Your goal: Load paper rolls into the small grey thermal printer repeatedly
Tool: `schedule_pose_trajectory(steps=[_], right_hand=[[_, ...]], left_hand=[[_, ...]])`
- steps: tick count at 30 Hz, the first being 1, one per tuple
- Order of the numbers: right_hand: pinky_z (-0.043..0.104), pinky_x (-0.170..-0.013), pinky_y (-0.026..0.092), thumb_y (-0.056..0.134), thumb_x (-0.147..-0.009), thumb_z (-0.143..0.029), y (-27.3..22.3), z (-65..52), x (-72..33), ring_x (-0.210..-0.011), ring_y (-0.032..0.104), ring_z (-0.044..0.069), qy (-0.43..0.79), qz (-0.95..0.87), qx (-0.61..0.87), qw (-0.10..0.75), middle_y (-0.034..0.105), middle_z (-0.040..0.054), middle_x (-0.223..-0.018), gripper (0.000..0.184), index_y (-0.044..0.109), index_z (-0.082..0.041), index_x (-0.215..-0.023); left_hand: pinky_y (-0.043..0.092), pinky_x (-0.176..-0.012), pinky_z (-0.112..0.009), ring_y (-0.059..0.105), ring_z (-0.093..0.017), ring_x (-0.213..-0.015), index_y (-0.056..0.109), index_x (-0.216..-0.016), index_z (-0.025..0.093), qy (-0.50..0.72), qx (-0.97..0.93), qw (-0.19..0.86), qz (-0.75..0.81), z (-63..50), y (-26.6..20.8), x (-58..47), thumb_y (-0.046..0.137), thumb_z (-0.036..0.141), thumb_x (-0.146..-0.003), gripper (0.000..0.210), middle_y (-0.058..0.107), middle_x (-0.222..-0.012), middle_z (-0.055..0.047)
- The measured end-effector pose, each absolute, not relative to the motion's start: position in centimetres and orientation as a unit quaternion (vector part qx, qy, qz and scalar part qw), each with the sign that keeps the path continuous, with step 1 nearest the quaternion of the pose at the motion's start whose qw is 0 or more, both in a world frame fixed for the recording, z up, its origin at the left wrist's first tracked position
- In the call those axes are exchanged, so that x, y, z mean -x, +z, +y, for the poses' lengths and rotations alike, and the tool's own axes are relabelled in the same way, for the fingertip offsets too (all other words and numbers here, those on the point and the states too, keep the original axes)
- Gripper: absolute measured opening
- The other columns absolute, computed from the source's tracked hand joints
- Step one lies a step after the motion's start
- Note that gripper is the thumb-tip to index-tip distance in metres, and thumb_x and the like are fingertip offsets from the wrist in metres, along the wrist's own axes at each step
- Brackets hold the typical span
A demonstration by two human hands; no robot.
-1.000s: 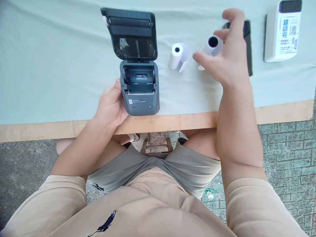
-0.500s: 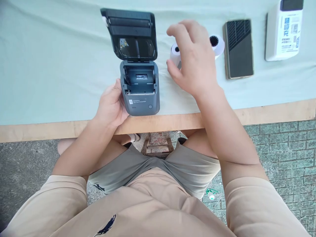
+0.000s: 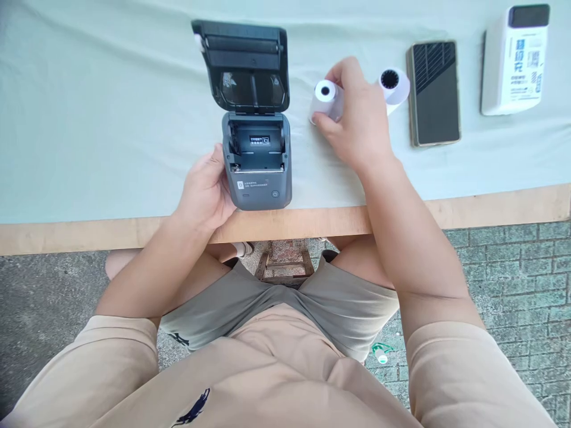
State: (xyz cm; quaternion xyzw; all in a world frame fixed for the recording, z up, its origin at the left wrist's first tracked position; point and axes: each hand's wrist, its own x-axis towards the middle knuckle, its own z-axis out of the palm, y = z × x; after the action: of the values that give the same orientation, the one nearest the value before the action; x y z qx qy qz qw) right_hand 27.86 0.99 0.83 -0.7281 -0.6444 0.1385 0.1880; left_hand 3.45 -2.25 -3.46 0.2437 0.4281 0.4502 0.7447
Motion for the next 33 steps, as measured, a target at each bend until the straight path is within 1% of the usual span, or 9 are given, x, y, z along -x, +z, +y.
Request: schedule_pose_trajectory(steps=[4, 7, 12, 16, 19, 24, 27, 30, 33], right_hand=[[0.04, -0.075, 0.047, 0.075, -0.08, -0.021, 0.1, 1.2, -28.5, -0.084, 0.059, 0.024, 0.144, -0.651, 0.706, 0.241, 0.071, 0.0016, -0.107, 0.035, 0.053, -0.034, -0.104], [0.039, -0.074, 0.046, 0.073, -0.08, -0.022, -0.1, 1.0, -28.7, -0.082, 0.059, 0.023, 0.128, -0.669, 0.673, 0.288, 0.07, 0.0011, -0.097, 0.032, 0.06, -0.033, -0.106], [0.038, -0.083, 0.051, 0.073, -0.082, -0.019, 0.0, 0.9, -29.0, -0.095, 0.069, 0.022, 0.072, -0.724, 0.54, 0.422, 0.078, 0.0028, -0.113, 0.039, 0.073, -0.022, -0.121], [0.037, -0.08, 0.048, 0.078, -0.092, -0.04, 1.4, 0.7, -30.0, -0.089, 0.063, 0.019, 0.029, -0.743, 0.449, 0.495, 0.072, 0.0046, -0.112, 0.045, 0.072, -0.02, -0.131], [0.038, -0.081, 0.047, 0.079, -0.094, -0.045, 2.8, -0.2, -29.8, -0.093, 0.065, 0.021, -0.006, -0.735, 0.43, 0.524, 0.068, 0.0041, -0.105, 0.035, 0.076, -0.024, -0.122], [0.038, -0.069, 0.052, 0.077, -0.095, -0.04, 3.3, -2.4, -26.1, -0.089, 0.073, 0.023, -0.017, -0.807, 0.37, 0.461, 0.077, 0.0065, -0.103, 0.031, 0.074, -0.025, -0.122], [0.042, -0.08, 0.058, 0.069, -0.1, -0.034, 2.7, -2.8, -23.8, -0.095, 0.075, 0.025, 0.003, -0.825, 0.425, 0.373, 0.08, 0.0054, -0.107, 0.018, 0.071, -0.029, -0.117], [0.046, -0.089, 0.058, 0.062, -0.101, -0.034, 2.4, -2.8, -22.9, -0.103, 0.071, 0.028, 0.061, -0.824, 0.497, 0.267, 0.078, 0.0063, -0.113, 0.019, 0.069, -0.034, -0.119], [0.045, -0.091, 0.057, 0.063, -0.1, -0.032, 2.4, -2.8, -22.8, -0.104, 0.07, 0.029, 0.073, -0.82, 0.503, 0.265, 0.077, 0.0068, -0.114, 0.021, 0.068, -0.032, -0.12]], left_hand=[[0.072, -0.079, -0.025, 0.085, -0.016, -0.095, 0.077, -0.097, 0.019, 0.446, -0.248, 0.749, 0.422, -2.2, -3.7, -3.3, 0.049, 0.033, -0.113, 0.035, 0.085, -0.093, 0.002], [0.072, -0.084, -0.027, 0.085, -0.017, -0.101, 0.078, -0.1, 0.02, 0.444, -0.249, 0.757, 0.41, -2.2, -3.6, -3.1, 0.048, 0.033, -0.113, 0.035, 0.085, -0.098, 0.001], [0.071, -0.095, -0.032, 0.081, -0.021, -0.12, 0.078, -0.106, 0.02, 0.446, -0.245, 0.761, 0.403, -2.2, -3.9, -3.0, 0.052, 0.034, -0.111, 0.03, 0.085, -0.109, -0.001], [0.07, -0.101, -0.035, 0.08, -0.021, -0.121, 0.077, -0.11, 0.02, 0.448, -0.247, 0.757, 0.406, -2.2, -4.0, -3.1, 0.053, 0.037, -0.111, 0.03, 0.085, -0.114, -0.001], [0.071, -0.096, -0.032, 0.083, -0.019, -0.11, 0.078, -0.108, 0.019, 0.449, -0.226, 0.766, 0.401, -2.2, -3.9, -3.1, 0.052, 0.035, -0.111, 0.03, 0.085, -0.109, -0.001], [0.071, -0.089, -0.031, 0.083, -0.019, -0.101, 0.076, -0.103, 0.02, 0.451, -0.224, 0.756, 0.419, -2.2, -3.5, -3.4, 0.058, 0.037, -0.107, 0.025, 0.084, -0.099, -0.001], [0.07, -0.09, -0.031, 0.083, -0.019, -0.097, 0.075, -0.099, 0.019, 0.451, -0.217, 0.751, 0.431, -2.2, -3.0, -3.5, 0.055, 0.038, -0.107, 0.028, 0.082, -0.093, -0.001], [0.071, -0.092, -0.034, 0.083, -0.022, -0.105, 0.074, -0.1, 0.02, 0.435, -0.219, 0.757, 0.436, -2.3, -2.9, -3.4, 0.052, 0.043, -0.109, 0.033, 0.081, -0.091, -0.002], [0.072, -0.095, -0.038, 0.082, -0.027, -0.118, 0.074, -0.103, 0.022, 0.429, -0.251, 0.755, 0.428, -2.5, -3.2, -3.2, 0.062, 0.05, -0.104, 0.031, 0.082, -0.096, -0.003]])
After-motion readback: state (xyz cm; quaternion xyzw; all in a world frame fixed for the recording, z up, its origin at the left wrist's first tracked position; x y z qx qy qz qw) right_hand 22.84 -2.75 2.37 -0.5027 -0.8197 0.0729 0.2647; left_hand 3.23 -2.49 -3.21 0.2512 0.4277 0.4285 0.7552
